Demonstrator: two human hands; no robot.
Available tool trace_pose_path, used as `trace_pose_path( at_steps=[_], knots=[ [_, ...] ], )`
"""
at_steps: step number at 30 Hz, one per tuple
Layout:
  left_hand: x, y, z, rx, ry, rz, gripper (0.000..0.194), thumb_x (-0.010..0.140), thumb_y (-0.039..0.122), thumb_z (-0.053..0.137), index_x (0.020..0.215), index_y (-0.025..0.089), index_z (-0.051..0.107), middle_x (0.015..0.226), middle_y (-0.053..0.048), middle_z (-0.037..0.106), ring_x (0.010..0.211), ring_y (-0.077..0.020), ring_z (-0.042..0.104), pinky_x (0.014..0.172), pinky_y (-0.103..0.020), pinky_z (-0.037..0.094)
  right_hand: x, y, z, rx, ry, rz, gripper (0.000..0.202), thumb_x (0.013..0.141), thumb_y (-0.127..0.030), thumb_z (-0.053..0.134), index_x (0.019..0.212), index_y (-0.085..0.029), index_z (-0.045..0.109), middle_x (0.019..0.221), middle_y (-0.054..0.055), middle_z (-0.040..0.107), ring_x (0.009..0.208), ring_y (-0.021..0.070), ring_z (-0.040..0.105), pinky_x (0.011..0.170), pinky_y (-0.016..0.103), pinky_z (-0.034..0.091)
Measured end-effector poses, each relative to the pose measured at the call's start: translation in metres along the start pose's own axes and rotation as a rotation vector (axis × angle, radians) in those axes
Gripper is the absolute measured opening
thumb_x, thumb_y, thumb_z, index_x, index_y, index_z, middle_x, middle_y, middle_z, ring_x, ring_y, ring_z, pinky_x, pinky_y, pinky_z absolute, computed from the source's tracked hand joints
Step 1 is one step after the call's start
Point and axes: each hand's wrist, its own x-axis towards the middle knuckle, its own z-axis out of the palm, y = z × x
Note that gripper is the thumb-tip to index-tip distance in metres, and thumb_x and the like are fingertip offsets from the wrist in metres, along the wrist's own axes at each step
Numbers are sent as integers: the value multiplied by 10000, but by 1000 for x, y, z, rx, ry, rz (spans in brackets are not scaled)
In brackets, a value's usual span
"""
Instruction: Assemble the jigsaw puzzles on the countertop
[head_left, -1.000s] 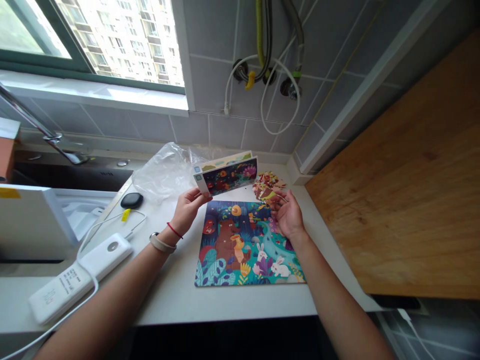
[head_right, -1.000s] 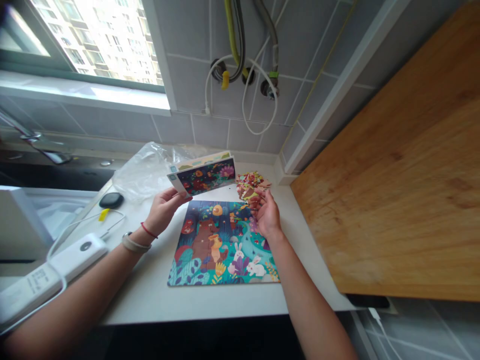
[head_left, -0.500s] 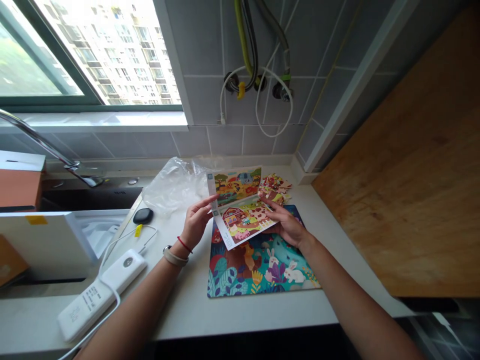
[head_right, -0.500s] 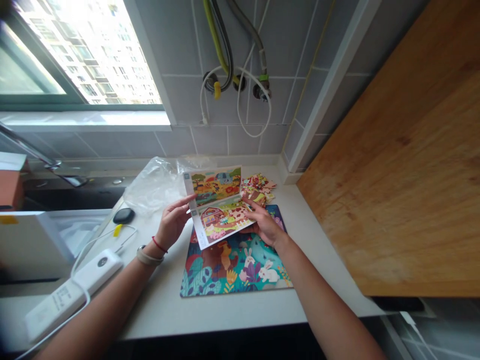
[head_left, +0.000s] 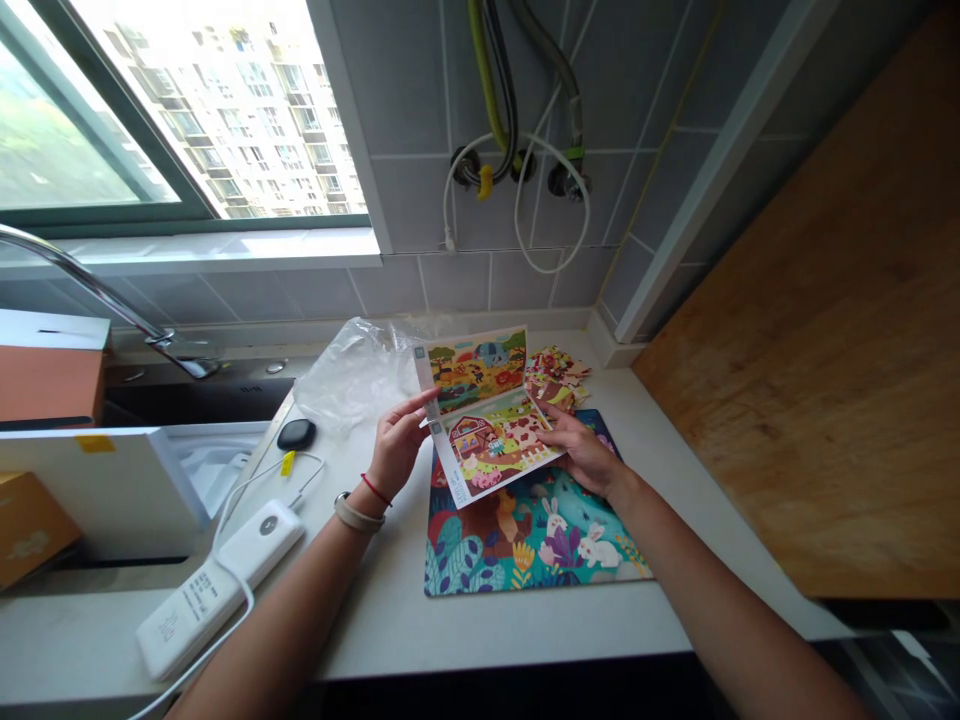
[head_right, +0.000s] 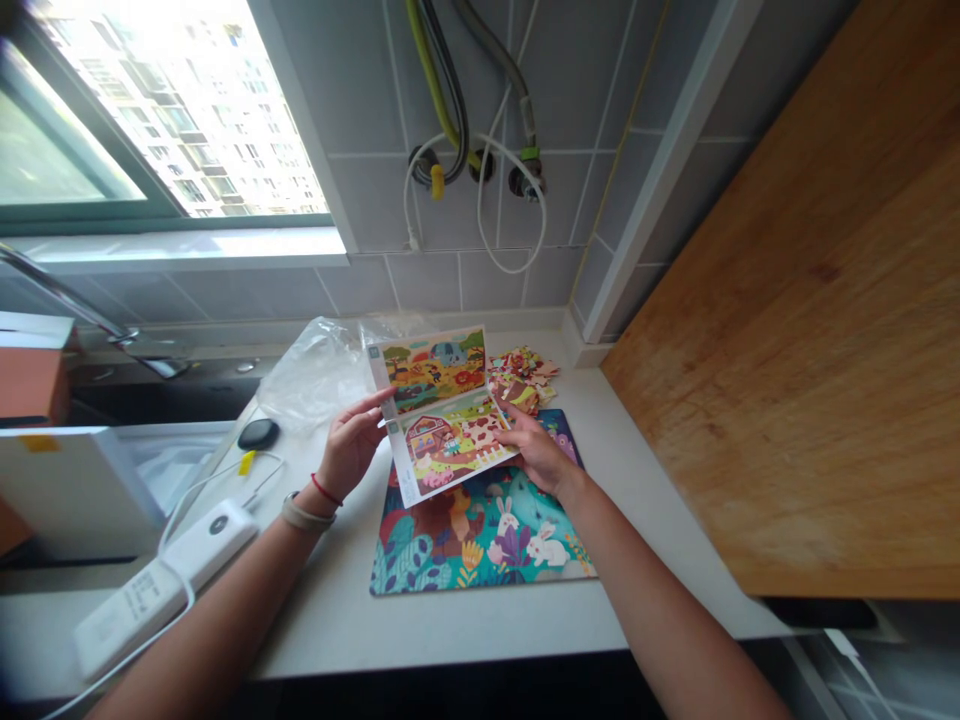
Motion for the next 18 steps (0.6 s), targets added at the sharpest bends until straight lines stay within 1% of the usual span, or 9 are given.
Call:
trace_pose_path(
  at_steps=[3, 7, 9, 15, 18],
  knots=[
    [0, 0, 1, 1, -4, 8, 404, 743, 308, 804, 1121, 167, 834, 1085, -134, 811, 1044, -316, 755, 870, -416, 630, 0, 1, 1, -1, -7, -4, 777, 745, -118, 775, 1465, -251, 514, 1108, 47, 822, 853, 225, 807, 736, 324, 649],
    [-1, 0, 2, 6, -10, 5, 404, 741, 308, 808, 1118, 167, 833, 1091, -138, 809, 1033, -316, 759, 851, -410, 637, -2, -1, 5, 3, -56, 6, 730, 708, -125, 810, 1388, -249, 573, 1113, 64, 823, 917, 270, 814, 795, 378, 663],
    [-1, 0, 3, 11, -9, -1, 409, 741, 310, 810, 1124, 168, 829, 1103, -139, 807, 1029, -314, 760, 842, -406, 638, -3, -1, 6, -2, -70, 1, 682, 706, -140, 820, 1344, -244, 602, 1103, 67, 825, 922, 275, 815, 807, 385, 664],
    [-2, 0, 1, 22, -21, -15, 428, 755, 317, 816, 1160, 178, 817, 1148, -136, 798, 1060, -318, 750, 844, -397, 628, -4, 0, 8, -22, -132, -5, 445, 747, -201, 832, 1170, -207, 695, 1036, 77, 833, 808, 225, 813, 751, 320, 653],
    [-2, 1, 1, 23, -10, -13, 431, 747, 323, 826, 1154, 182, 819, 1124, -131, 805, 1036, -310, 755, 814, -374, 623, -5, 1, 8, -39, -154, 0, 395, 758, -213, 836, 1132, -204, 711, 1004, 71, 835, 758, 205, 805, 728, 303, 646]
  ],
)
